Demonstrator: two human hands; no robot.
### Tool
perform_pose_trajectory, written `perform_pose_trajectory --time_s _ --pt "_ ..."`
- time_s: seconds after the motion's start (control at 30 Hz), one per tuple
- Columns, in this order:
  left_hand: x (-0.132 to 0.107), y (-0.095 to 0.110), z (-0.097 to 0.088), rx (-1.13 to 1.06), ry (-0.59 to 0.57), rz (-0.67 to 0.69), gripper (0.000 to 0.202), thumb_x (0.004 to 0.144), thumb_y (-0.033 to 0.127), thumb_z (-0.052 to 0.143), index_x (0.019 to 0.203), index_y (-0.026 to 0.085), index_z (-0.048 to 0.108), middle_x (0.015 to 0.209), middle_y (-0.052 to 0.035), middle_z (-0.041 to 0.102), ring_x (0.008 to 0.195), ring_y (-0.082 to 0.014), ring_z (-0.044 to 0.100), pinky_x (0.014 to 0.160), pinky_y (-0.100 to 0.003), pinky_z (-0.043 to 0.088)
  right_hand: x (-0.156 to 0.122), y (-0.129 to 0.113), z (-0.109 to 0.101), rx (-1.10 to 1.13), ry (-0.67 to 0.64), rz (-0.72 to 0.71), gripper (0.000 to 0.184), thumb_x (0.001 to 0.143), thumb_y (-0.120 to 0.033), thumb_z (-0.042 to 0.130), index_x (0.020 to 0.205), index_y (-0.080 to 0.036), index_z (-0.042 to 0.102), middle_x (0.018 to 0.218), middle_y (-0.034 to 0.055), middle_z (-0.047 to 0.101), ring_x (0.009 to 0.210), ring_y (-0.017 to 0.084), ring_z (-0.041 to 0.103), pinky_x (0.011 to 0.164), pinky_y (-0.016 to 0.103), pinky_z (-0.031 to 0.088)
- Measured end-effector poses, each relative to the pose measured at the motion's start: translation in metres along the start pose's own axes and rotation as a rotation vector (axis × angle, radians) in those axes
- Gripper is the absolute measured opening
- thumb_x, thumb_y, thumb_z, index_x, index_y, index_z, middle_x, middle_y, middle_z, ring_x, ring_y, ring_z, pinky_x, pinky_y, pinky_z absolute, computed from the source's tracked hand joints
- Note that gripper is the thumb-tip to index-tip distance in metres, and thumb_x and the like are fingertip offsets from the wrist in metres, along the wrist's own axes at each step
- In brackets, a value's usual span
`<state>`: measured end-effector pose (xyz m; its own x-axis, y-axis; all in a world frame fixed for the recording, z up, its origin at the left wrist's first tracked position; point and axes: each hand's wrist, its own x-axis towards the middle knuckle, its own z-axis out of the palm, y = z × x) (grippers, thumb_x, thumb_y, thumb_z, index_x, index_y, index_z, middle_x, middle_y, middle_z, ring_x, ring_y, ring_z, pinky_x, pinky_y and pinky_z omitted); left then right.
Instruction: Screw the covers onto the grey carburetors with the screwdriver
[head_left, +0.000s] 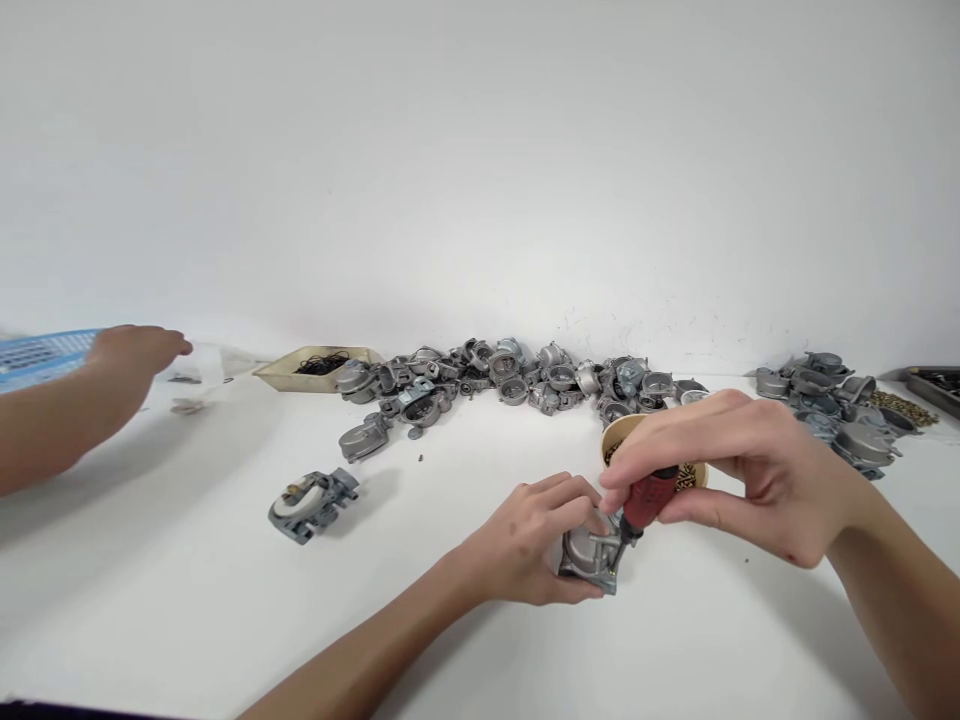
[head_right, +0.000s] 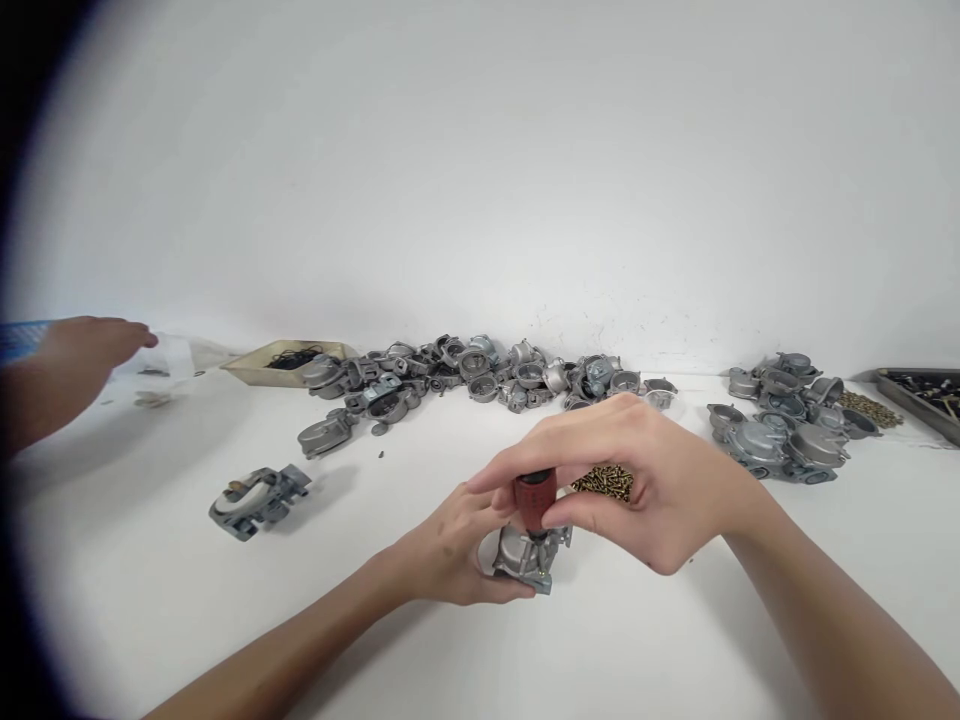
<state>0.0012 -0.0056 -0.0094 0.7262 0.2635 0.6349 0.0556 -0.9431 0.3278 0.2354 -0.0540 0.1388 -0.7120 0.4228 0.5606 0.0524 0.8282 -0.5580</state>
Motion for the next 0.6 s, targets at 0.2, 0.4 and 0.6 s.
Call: perform_pose_trajectory --time_s 0.2,0.4,0.6 --pt "0.000 0.003 -0.001 0.019 -0.007 -0.040 0.037 0.096 0.056 0.066 0.112 0.023 0.059 0.108 -0.0069 0.072 0.090 -0.0233 0.070 0.069 -0.030 0.056 -0.001 0.001 0.006 -0.250 0.095 -0.003 0.024 0.101 -0.014 0.071 0.123 -0.022 0.069 0.093 0.0031 0.076 0.082 0.015 0.071 0.076 0.027 0.059" --pt "0.002 0.002 -0.001 0.022 0.020 -0.013 0.041 0.099 0.060 0.062 0.115 0.022 0.059 0.099 -0.0064 0.070 0.083 -0.0225 0.068 0.064 -0.030 0.053 0.001 -0.010 0.003 0.041 -0.041 0.047 0.037 0.100 -0.002 0.052 0.127 -0.018 0.071 0.100 0.0069 0.077 0.086 0.015 0.072 0.079 0.027 0.062" --pt "0.002 0.004 -0.001 -0.029 -0.003 -0.059 0.036 0.097 0.057 0.065 0.107 0.023 0.060 0.102 -0.0044 0.072 0.087 -0.0214 0.069 0.066 -0.029 0.050 -0.003 0.001 -0.007 0.041 -0.013 0.059 0.017 0.100 -0.009 0.069 0.116 -0.013 0.075 0.092 0.0059 0.080 0.074 0.012 0.074 0.066 0.019 0.060"
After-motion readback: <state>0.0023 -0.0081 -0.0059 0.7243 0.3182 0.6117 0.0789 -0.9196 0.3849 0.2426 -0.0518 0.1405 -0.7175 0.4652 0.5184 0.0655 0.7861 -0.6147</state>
